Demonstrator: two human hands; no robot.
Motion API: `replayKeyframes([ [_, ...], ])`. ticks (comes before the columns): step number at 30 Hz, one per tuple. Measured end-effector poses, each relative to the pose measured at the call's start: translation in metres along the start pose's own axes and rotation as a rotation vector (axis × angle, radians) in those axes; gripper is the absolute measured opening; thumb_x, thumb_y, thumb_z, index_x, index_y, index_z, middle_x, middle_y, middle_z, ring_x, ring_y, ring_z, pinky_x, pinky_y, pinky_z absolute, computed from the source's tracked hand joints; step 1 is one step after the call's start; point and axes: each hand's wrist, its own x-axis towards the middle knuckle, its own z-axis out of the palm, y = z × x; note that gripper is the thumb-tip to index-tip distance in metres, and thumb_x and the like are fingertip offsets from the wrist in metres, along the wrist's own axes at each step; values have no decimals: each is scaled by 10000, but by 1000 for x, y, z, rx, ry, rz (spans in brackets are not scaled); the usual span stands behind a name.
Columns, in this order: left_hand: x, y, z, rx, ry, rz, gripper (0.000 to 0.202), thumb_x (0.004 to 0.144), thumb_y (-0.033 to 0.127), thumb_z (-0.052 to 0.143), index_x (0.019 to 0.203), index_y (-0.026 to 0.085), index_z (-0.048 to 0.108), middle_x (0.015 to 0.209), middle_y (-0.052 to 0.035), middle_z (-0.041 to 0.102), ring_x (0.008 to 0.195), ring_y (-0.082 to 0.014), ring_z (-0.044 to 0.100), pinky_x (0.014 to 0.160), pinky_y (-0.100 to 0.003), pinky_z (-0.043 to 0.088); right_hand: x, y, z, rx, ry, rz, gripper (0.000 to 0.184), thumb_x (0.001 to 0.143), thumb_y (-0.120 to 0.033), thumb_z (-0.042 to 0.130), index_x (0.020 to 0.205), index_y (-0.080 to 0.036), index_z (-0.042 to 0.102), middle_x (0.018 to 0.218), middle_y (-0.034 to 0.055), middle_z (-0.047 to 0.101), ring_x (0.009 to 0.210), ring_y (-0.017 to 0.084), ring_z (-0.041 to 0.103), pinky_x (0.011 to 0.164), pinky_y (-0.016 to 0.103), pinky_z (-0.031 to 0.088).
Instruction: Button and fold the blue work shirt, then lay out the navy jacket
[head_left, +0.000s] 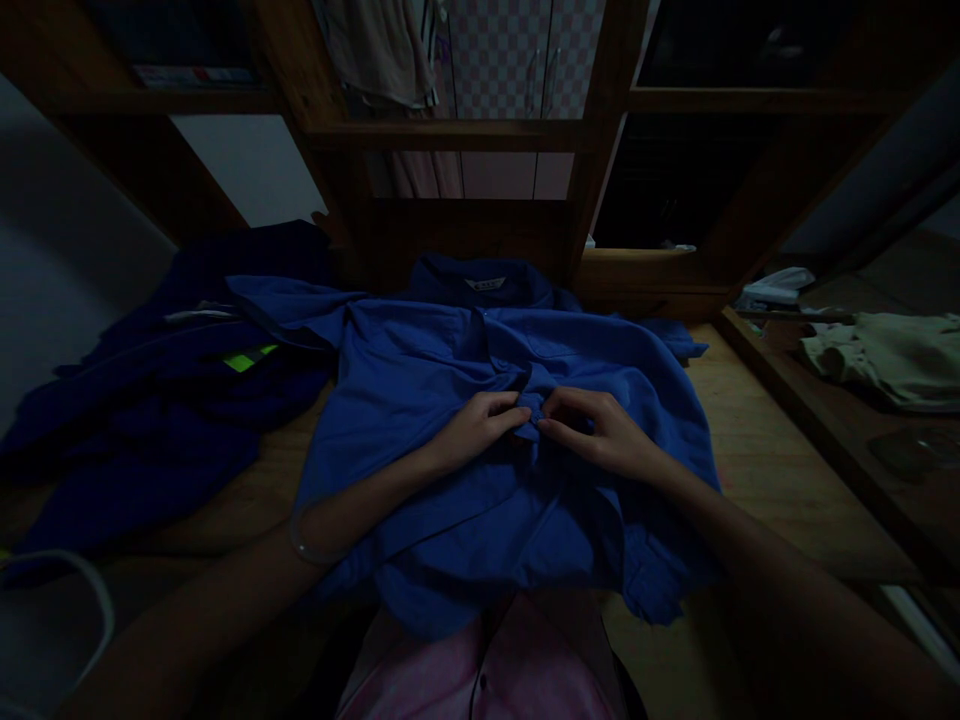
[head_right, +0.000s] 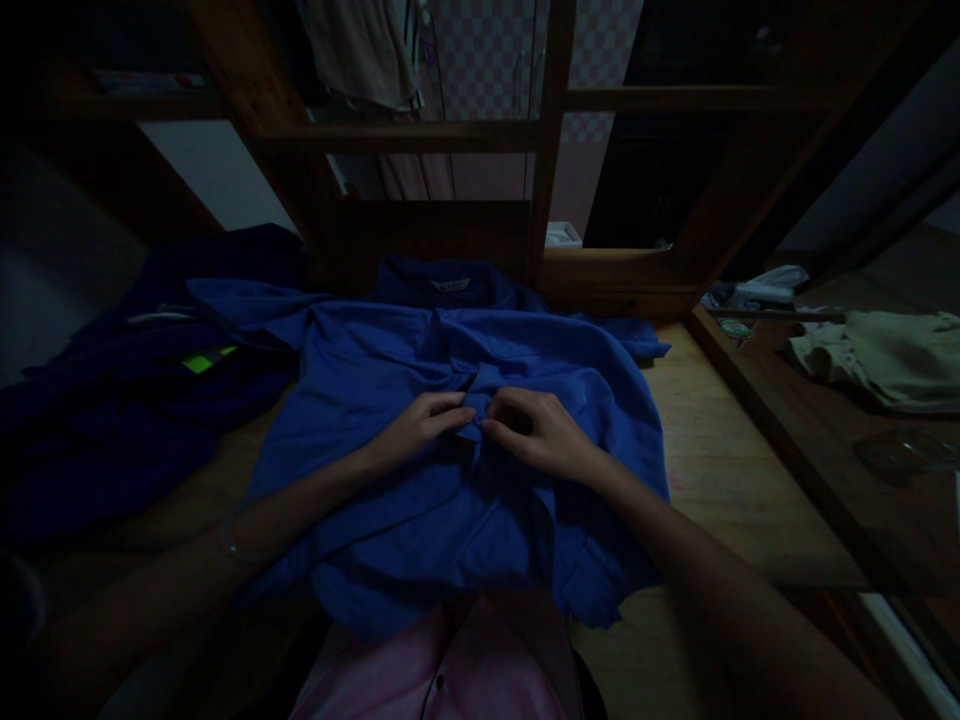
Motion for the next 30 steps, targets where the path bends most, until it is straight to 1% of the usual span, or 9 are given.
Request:
replayKeyframes([
  [3, 0, 2, 0, -70, -10, -33, 256, 790, 356, 593, 811, 101, 596, 747, -17, 532, 680, -114, 518, 634, -209, 439, 0, 0, 0, 11, 0, 1, 156, 965, -274, 591, 867, -157, 554, 726, -25, 532, 641, 126, 499, 567, 211, 358],
  [6, 1, 3, 0, -41, -7, -39, 267, 757, 354, 629, 818, 94, 624, 740, -31, 561, 680, -121, 528, 624, -207, 428, -1, 2, 1, 0, 10, -1, 194, 953, -306, 619, 854, -158, 541, 712, -30, 518, 626, 121, 488, 551, 210, 347],
  [9, 2, 2, -1, 14, -10, -29, 261, 734, 350, 651, 784, 94, 633, 722, -31, 576, 663, -119, 527, 598, -202, 403, -1, 3, 2, -36, 9, -11, 226, 934, -327, 650, 841, -159, 529, 714, -30, 514, 621, 119, 486, 544, 214, 335],
  [13, 2, 0, -2, 60, -29, -50, 225, 746, 320, 627, 747, 95, 628, 691, -22, 579, 635, -107, 523, 577, -194, 383, -1, 3, 1, -115, -10, -54, 208, 919, -290, 653, 829, -160, 518, 733, -25, 506, 634, 119, 480, 561, 222, 327],
  [18, 1, -2, -3, 124, -4, -55, 215, 759, 277, 579, 628, 108, 591, 629, -13, 578, 607, -101, 522, 584, -191, 383, -3, 0, 0, -172, -18, -91, 150, 885, -215, 630, 830, -164, 500, 746, -25, 486, 631, 115, 465, 569, 224, 319],
  [22, 1, -2, -3, 89, -23, -56, 217, 773, 271, 549, 648, 106, 612, 654, -22, 604, 634, -111, 544, 616, -198, 401, -5, 2, 1, -236, -11, -103, 111, 867, -201, 602, 836, -164, 502, 760, -19, 487, 637, 119, 466, 579, 231, 309],
  [25, 0, 1, -1, 70, -13, -74, 217, 770, 267, 545, 643, 104, 613, 658, -27, 607, 640, -115, 549, 634, -204, 410, -5, 3, 1, -281, -3, -111, 100, 861, -207, 591, 831, -163, 506, 764, -12, 489, 636, 122, 465, 582, 237, 302],
  [30, 0, 4, 1, -21, -13, -100, 218, 761, 267, 544, 628, 104, 603, 661, -45, 618, 655, -132, 569, 667, -224, 433, -4, 4, 0, -293, -2, -108, 79, 863, -218, 565, 837, -163, 514, 762, 2, 500, 627, 131, 466, 578, 239, 305],
])
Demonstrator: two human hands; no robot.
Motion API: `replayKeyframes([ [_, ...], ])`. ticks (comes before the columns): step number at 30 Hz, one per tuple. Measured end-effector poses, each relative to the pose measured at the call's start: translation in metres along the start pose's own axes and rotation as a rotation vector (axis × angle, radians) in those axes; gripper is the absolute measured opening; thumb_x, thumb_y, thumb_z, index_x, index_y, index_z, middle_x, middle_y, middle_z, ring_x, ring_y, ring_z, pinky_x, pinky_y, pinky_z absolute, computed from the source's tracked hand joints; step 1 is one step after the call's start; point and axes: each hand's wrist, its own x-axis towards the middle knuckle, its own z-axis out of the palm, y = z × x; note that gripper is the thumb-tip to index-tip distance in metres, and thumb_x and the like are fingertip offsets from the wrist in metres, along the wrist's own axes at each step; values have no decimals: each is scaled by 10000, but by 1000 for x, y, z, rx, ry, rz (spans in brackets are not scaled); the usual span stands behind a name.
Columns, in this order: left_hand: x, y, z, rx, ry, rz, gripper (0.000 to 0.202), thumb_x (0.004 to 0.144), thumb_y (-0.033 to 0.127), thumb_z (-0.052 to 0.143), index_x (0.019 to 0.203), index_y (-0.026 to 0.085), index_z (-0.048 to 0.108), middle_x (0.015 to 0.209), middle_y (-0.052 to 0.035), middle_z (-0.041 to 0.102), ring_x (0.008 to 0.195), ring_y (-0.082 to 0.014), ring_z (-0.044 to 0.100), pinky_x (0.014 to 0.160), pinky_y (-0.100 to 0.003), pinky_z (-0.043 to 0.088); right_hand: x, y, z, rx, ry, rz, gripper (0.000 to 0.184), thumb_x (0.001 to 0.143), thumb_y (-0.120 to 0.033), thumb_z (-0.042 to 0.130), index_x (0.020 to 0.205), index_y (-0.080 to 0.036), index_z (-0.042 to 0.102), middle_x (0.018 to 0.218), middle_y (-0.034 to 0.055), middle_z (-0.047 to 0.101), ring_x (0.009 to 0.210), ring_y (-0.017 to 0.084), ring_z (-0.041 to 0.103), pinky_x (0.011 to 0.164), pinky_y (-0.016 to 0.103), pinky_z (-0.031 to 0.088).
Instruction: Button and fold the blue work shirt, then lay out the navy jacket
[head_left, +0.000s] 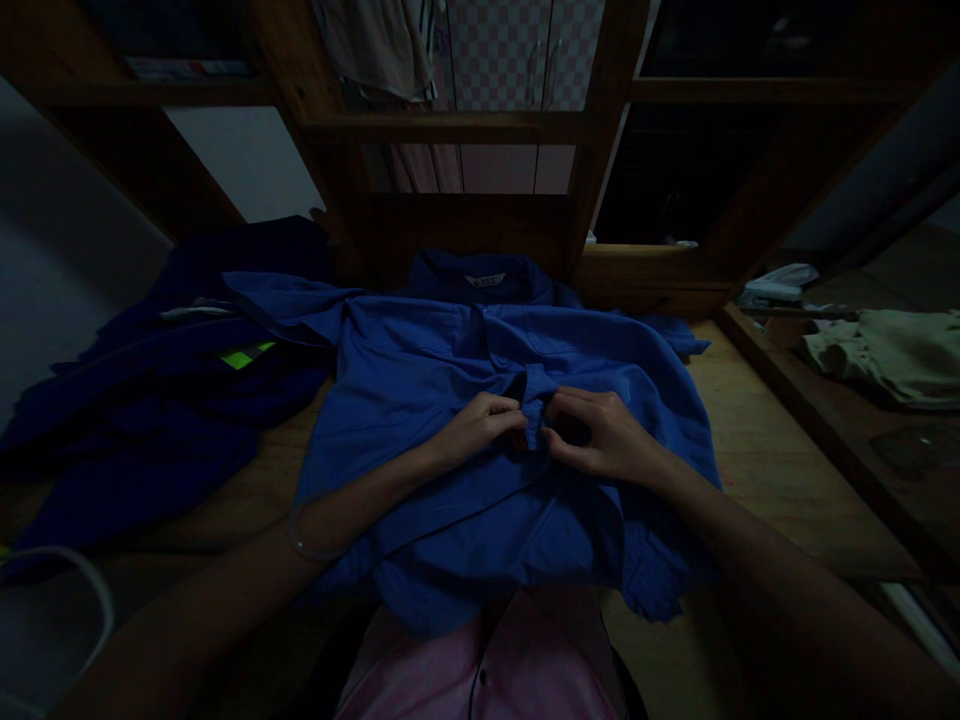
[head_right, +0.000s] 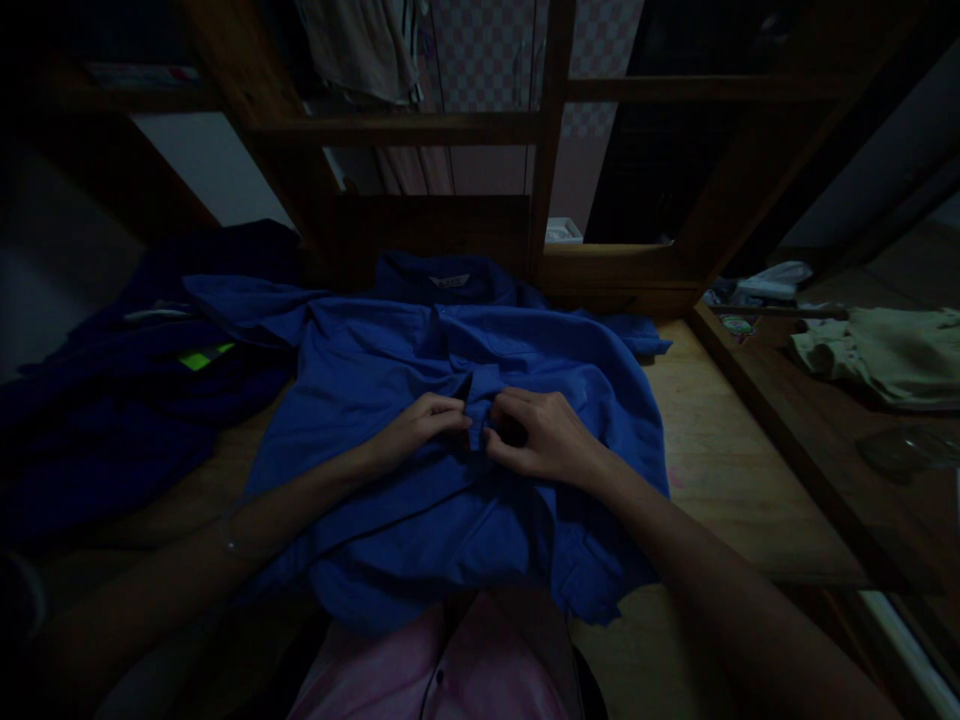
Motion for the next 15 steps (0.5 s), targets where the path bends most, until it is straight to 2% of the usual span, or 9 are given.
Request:
replayKeyframes([
  [4, 2, -4, -1, -83, -23, -16, 240, 762, 300, 535, 670, 95, 619, 693, -68, 628, 675, -150, 587, 686, -240, 451, 0, -1, -1, 5, -3, -12, 89, 870, -227, 548, 826, -160, 510, 752, 8, 497, 616, 132, 458, 567, 238, 301],
  [10, 4, -9, -3, -112, -34, -8, 224, 779, 277, 517, 683, 93, 602, 707, -65, 625, 671, -141, 584, 676, -229, 453, 1, -1, -2, 16, -22, -18, 78, 875, -218, 545, 837, -159, 511, 767, 5, 493, 632, 130, 458, 577, 240, 303],
  [15, 4, -10, -4, -140, -67, 14, 245, 805, 279, 484, 711, 84, 601, 717, -80, 627, 683, -157, 596, 701, -258, 465, 1, -1, -2, 23, -24, -23, 89, 880, -219, 538, 825, -158, 503, 754, 2, 481, 623, 128, 452, 573, 241, 300],
])
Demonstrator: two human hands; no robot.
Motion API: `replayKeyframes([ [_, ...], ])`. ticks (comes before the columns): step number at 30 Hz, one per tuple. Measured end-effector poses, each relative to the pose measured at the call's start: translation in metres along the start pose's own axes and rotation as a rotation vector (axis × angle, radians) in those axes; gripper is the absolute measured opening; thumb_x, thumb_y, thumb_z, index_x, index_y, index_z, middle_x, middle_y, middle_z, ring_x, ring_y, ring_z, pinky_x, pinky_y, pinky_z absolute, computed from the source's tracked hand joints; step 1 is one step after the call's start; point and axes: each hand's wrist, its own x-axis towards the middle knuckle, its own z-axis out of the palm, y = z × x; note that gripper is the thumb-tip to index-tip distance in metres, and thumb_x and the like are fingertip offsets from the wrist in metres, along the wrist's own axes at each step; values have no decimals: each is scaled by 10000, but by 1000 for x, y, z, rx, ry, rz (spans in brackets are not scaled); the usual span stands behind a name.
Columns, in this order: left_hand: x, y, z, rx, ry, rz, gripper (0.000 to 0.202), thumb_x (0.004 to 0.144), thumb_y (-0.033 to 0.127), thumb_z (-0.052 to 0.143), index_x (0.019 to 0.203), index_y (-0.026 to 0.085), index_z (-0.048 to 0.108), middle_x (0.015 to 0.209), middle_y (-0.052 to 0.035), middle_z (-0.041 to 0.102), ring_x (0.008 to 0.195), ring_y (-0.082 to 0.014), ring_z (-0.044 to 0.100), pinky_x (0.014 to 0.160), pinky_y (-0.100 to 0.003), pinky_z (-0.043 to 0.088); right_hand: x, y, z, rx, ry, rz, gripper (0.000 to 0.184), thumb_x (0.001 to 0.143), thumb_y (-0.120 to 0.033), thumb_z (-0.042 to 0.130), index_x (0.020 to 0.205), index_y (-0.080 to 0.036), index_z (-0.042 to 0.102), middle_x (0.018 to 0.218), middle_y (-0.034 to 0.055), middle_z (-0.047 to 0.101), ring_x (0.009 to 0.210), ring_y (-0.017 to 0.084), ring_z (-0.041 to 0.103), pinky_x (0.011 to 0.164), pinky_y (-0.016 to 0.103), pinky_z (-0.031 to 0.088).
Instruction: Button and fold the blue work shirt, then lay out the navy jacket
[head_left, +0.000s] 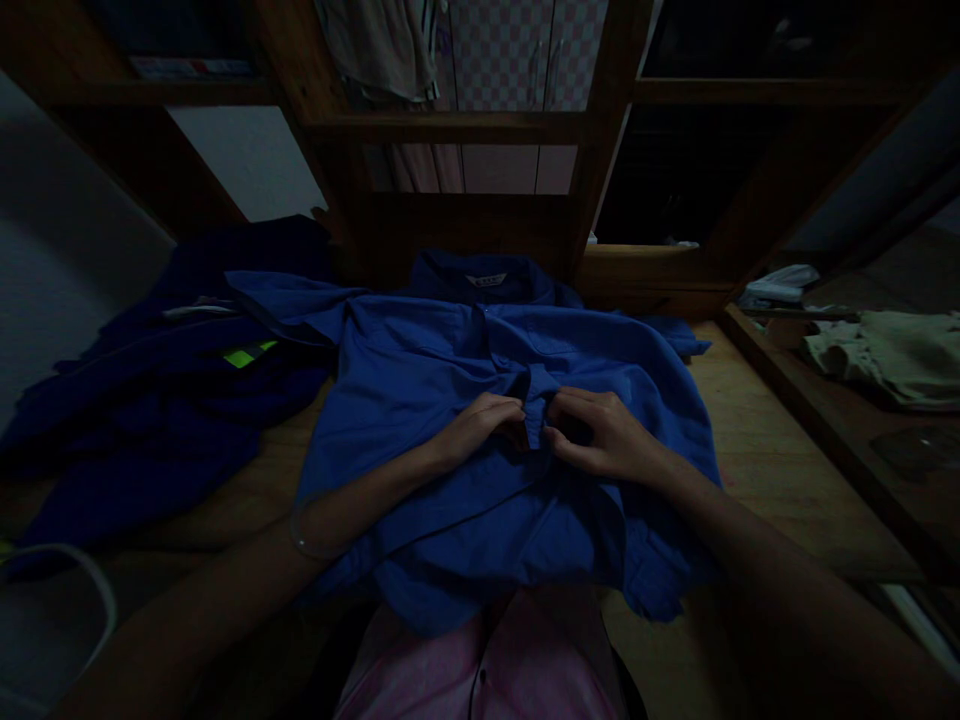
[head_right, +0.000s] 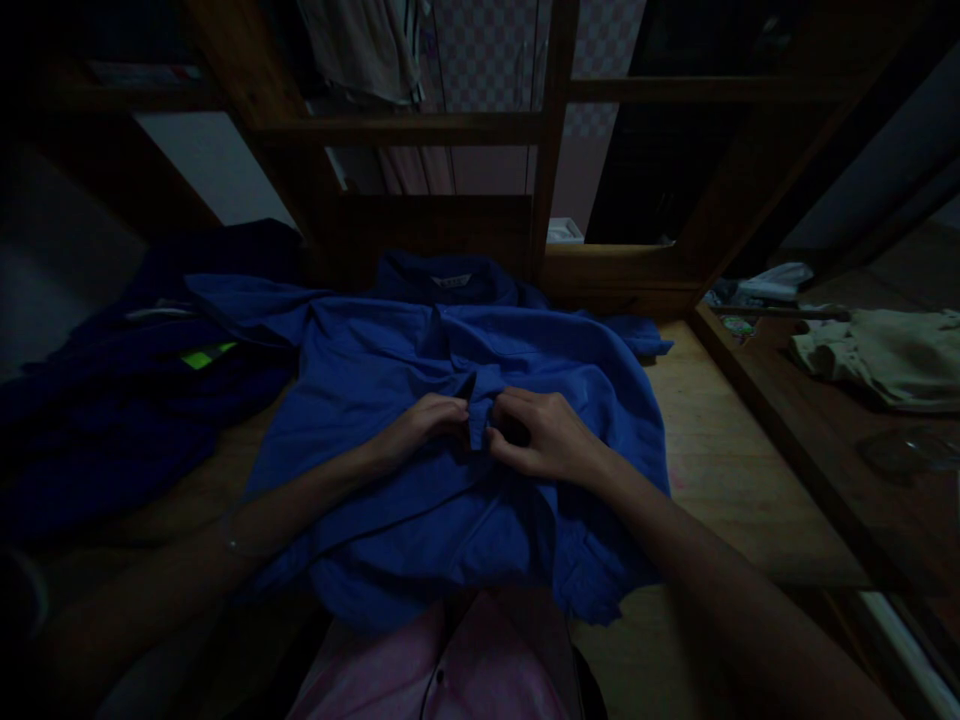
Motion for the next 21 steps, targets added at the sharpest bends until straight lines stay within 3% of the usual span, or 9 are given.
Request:
replayKeyframes([
  [14, 2, -2, -1, -28, -1, -9, 260, 807, 328, 521, 780, 87, 614, 747, -85, 627, 691, -161, 602, 699, -262, 468, 0, 0, -1, -4, -3, 1, 93, 904, -238, 533, 853, -161, 524, 780, 20, 505, 650, 146, 471, 598, 249, 324],
  [21, 1, 3, 0, 113, -42, 25, 204, 801, 302, 534, 771, 109, 592, 737, -57, 606, 680, -140, 571, 671, -235, 442, -1, 3, 0, -13, 11, 0, 115, 910, -243, 535, 833, -162, 507, 761, 11, 491, 648, 141, 470, 596, 249, 320],
])
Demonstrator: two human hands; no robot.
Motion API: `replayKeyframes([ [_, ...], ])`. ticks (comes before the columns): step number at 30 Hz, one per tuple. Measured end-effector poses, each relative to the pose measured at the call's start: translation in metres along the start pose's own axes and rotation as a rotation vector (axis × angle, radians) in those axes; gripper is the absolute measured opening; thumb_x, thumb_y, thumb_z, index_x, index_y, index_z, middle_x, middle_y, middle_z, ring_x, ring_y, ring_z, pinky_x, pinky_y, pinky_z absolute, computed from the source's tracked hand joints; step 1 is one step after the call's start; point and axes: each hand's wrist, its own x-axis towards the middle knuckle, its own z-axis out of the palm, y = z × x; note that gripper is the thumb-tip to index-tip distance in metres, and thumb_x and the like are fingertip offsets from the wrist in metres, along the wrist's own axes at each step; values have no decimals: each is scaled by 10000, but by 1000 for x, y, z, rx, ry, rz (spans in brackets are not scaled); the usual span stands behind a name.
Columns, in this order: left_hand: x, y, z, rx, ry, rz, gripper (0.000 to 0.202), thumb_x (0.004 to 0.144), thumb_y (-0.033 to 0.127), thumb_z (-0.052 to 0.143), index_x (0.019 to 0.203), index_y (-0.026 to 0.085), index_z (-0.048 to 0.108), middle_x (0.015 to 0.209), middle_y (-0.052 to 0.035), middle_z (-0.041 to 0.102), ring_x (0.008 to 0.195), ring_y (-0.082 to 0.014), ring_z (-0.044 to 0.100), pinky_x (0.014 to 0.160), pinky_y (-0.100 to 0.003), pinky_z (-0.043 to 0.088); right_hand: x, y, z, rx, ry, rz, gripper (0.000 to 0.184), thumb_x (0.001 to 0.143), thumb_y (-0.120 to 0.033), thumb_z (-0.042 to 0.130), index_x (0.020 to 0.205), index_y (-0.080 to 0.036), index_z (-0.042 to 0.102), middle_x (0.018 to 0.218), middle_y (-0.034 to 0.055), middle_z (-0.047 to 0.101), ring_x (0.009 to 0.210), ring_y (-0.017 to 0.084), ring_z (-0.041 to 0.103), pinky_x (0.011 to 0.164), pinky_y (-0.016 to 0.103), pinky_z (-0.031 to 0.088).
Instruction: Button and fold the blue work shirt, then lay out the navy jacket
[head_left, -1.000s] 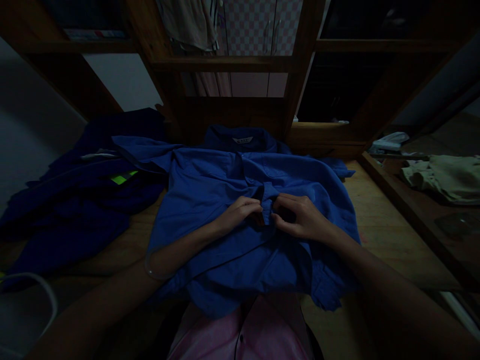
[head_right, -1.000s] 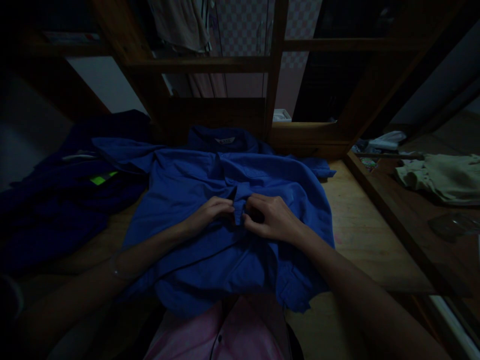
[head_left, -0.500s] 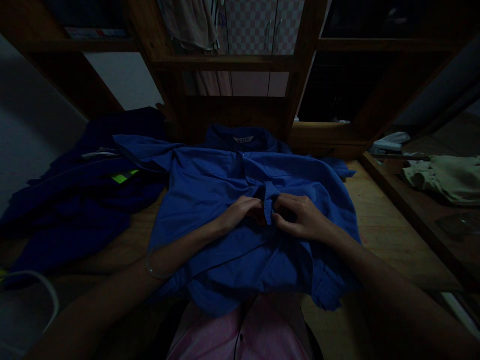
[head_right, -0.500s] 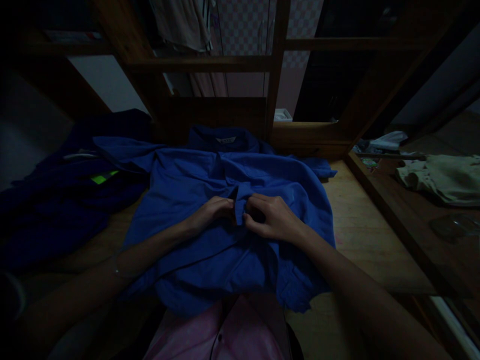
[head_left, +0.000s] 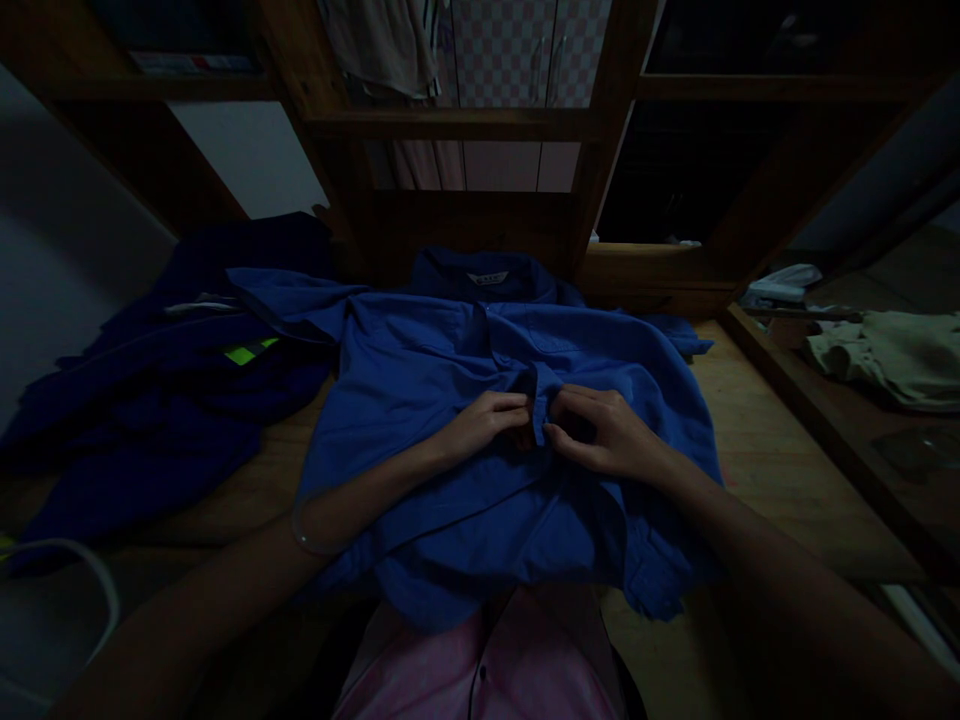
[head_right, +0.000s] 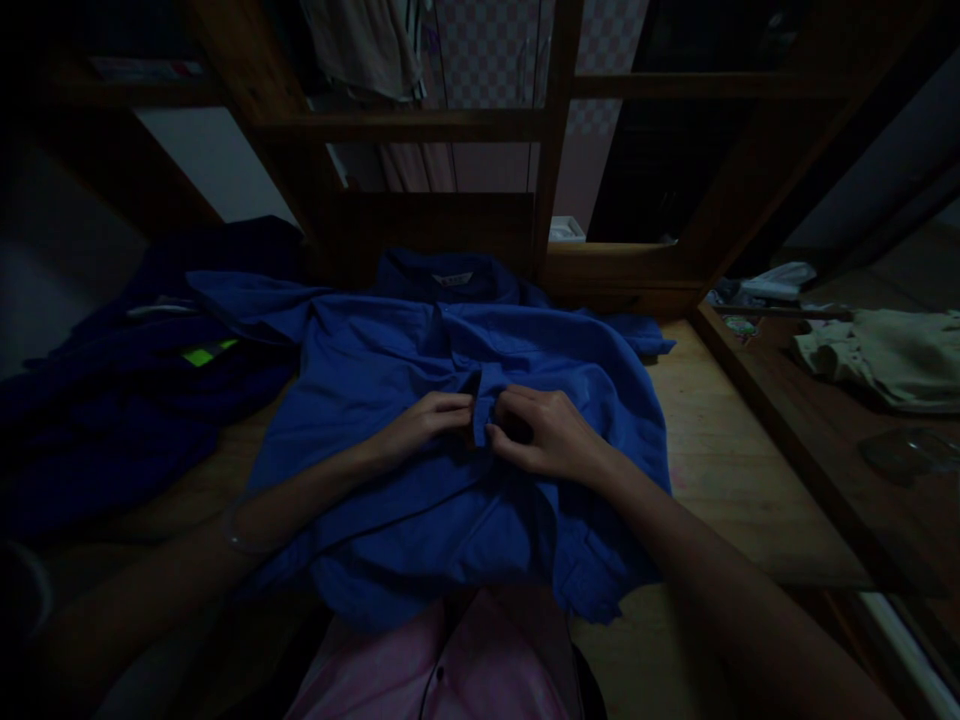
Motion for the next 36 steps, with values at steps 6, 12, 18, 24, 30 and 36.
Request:
replayKeyframes([
  [6, -3, 1, 3, 172, 80, 145, 287, 866, 366, 483, 743, 123, 573, 718, -28, 568, 679, -125, 530, 655, -211, 415, 0, 0, -1, -15, -3, -4, 126, 916, -258, 522, 833, -163, 513, 756, 16, 498, 648, 146, 474, 601, 251, 327],
  [12, -6, 6, 7, 219, 190, 210, 417, 933, 448, 376, 744, 127, 565, 709, -24, 570, 672, -124, 530, 657, -214, 414, 0, -2, -1, -12, 5, -2, 135, 912, -250, 530, 814, -164, 496, 741, 10, 489, 636, 141, 471, 585, 248, 318],
  [18, -6, 3, 8, 263, 225, 219, 294, 853, 433, 563, 839, 140, 542, 722, 5, 532, 661, -110, 526, 620, -201, 406, 1, 0, -1, -12, -1, -15, 150, 918, -254, 521, 805, -163, 487, 741, 8, 475, 637, 139, 466, 586, 249, 310],
  [24, -7, 2, 8, 375, 356, 247, 261, 832, 406, 596, 898, 155, 568, 811, -15, 589, 718, -124, 551, 656, -204, 420, 1, 0, -1, 1, -5, 3, 138, 924, -255, 531, 824, -163, 505, 754, 7, 484, 641, 138, 470, 583, 248, 317],
  [30, -7, 0, 6, 395, 386, 253, 256, 863, 405, 559, 907, 158, 610, 785, -9, 617, 605, -106, 562, 582, -204, 415, 1, 0, -1, 5, 4, 16, 122, 921, -243, 534, 834, -161, 511, 760, 6, 483, 642, 136, 464, 589, 250, 317],
  [36, -4, -4, 0, 340, 360, 271, 265, 905, 382, 490, 859, 146, 602, 690, 1, 580, 563, -105, 561, 566, -204, 424, 2, 1, 0, 6, 6, 13, 138, 919, -245, 544, 818, -161, 501, 749, -8, 474, 631, 124, 456, 575, 245, 306],
])
